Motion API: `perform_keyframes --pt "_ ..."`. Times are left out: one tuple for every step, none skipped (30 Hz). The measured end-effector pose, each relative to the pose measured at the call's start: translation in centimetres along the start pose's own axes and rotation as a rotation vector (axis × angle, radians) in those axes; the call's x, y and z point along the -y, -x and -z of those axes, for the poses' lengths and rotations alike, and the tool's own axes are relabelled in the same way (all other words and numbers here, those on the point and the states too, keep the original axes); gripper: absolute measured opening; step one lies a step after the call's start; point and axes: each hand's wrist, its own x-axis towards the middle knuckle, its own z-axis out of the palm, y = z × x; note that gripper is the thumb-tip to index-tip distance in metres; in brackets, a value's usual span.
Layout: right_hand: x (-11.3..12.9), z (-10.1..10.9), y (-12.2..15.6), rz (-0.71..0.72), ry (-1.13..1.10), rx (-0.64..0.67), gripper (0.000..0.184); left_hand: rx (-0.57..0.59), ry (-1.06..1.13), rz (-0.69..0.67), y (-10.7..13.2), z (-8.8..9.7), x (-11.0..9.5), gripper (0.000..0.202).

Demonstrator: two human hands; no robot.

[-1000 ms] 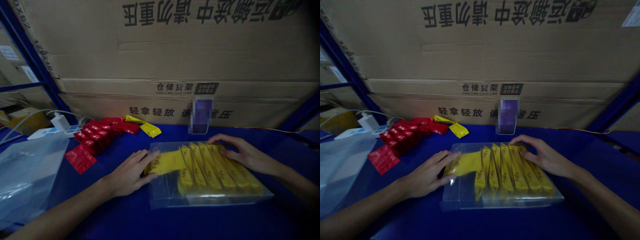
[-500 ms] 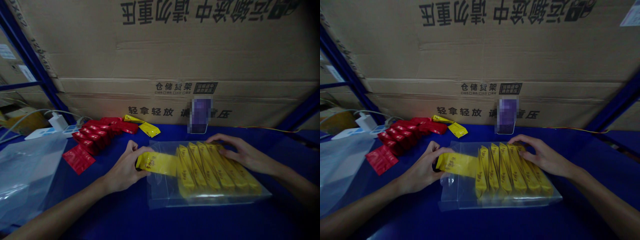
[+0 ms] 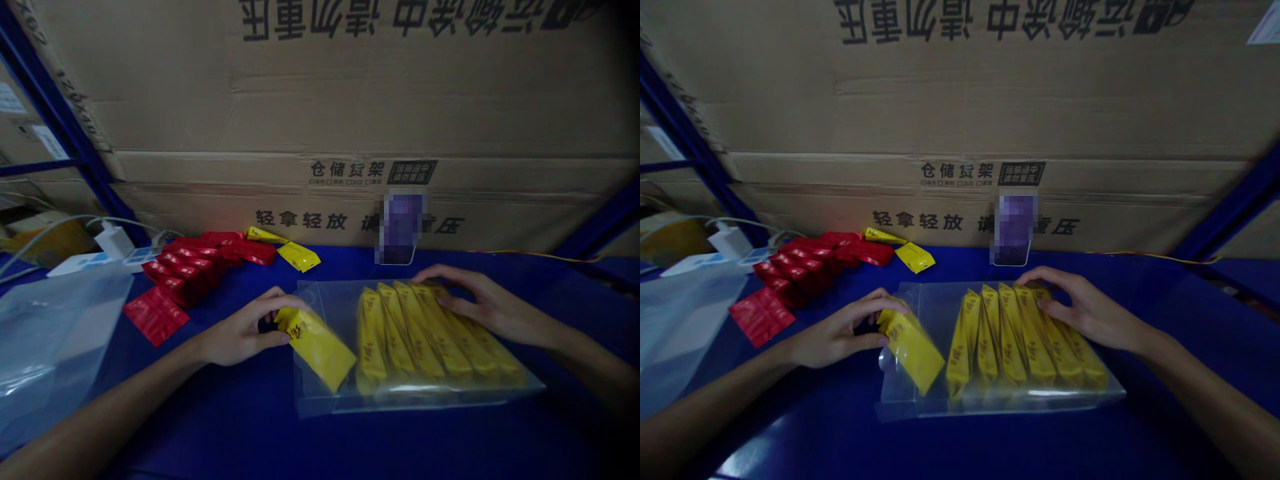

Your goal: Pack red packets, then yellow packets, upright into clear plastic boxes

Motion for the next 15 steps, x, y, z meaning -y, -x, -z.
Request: perform_keyframes --pt "0.1 0.0 0.0 -0.006 -0.001 -0.001 0.030 0.000 -0.002 0.001 0.0 -0.1 0.0 0.040" --pt "0.2 0.0 0.1 -0.013 -0.002 -0.004 0.030 -0.015 -0.008 0.012 -0.1 -0.3 0.1 0.042" --pt "0.2 -0.1 0.1 -0.015 -0.002 -0.007 0.030 -0.042 -0.014 0.031 -0.2 -0.6 0.1 0.045" --pt "0.2 -0.1 0.1 -0.014 -0.003 -0.010 0.030 -0.080 -0.014 0.060 -0.3 -1.0 0.2 0.049" --pt "0.3 -0.1 0.1 -0.012 -0.005 -0.014 0.031 -0.127 -0.003 0.094 -0.5 -1.4 0.3 0.052" --pt "0.2 -0.1 0.1 -0.010 -0.008 -0.019 0.031 -0.179 0.020 0.133 -0.6 -1.8 0.4 0.054" --pt "0.2 -0.1 0.0 -0.013 -0.013 -0.020 0.032 -0.239 0.043 0.171 -0.9 -2.2 0.5 0.055" --pt "0.1 -0.2 0.0 -0.020 -0.017 -0.019 0.032 -0.308 0.051 0.207 -1.1 -2.5 0.6 0.055" --pt "0.1 -0.2 0.0 -0.031 -0.019 -0.018 0.032 -0.381 0.038 0.237 -1.4 -2.8 0.8 0.056" --pt "0.1 -0.3 -0.1 -0.043 -0.019 -0.017 0.031 -0.451 -0.003 0.258 -1.8 -3.0 0.9 0.059" --pt "0.1 -0.4 -0.2 -0.053 -0.018 -0.017 0.031 -0.506 -0.066 0.267 -2.2 -3.2 1.1 0.063" --pt "0.1 -0.5 -0.2 -0.061 -0.017 -0.020 0.031 -0.536 -0.141 0.263 -2.6 -3.4 1.2 0.069" --pt "0.1 -0.6 -0.2 -0.066 -0.016 -0.029 0.032 -0.544 -0.217 0.255 -3.1 -3.6 1.2 0.076" --pt "0.2 -0.7 -0.2 -0.066 -0.019 -0.041 0.033 -0.530 -0.288 0.249 -3.5 -3.8 1.2 0.085" --pt "0.2 -0.7 -0.2 -0.064 -0.024 -0.050 0.034 -0.498 -0.351 0.249 -4.0 -4.0 1.2 0.094"
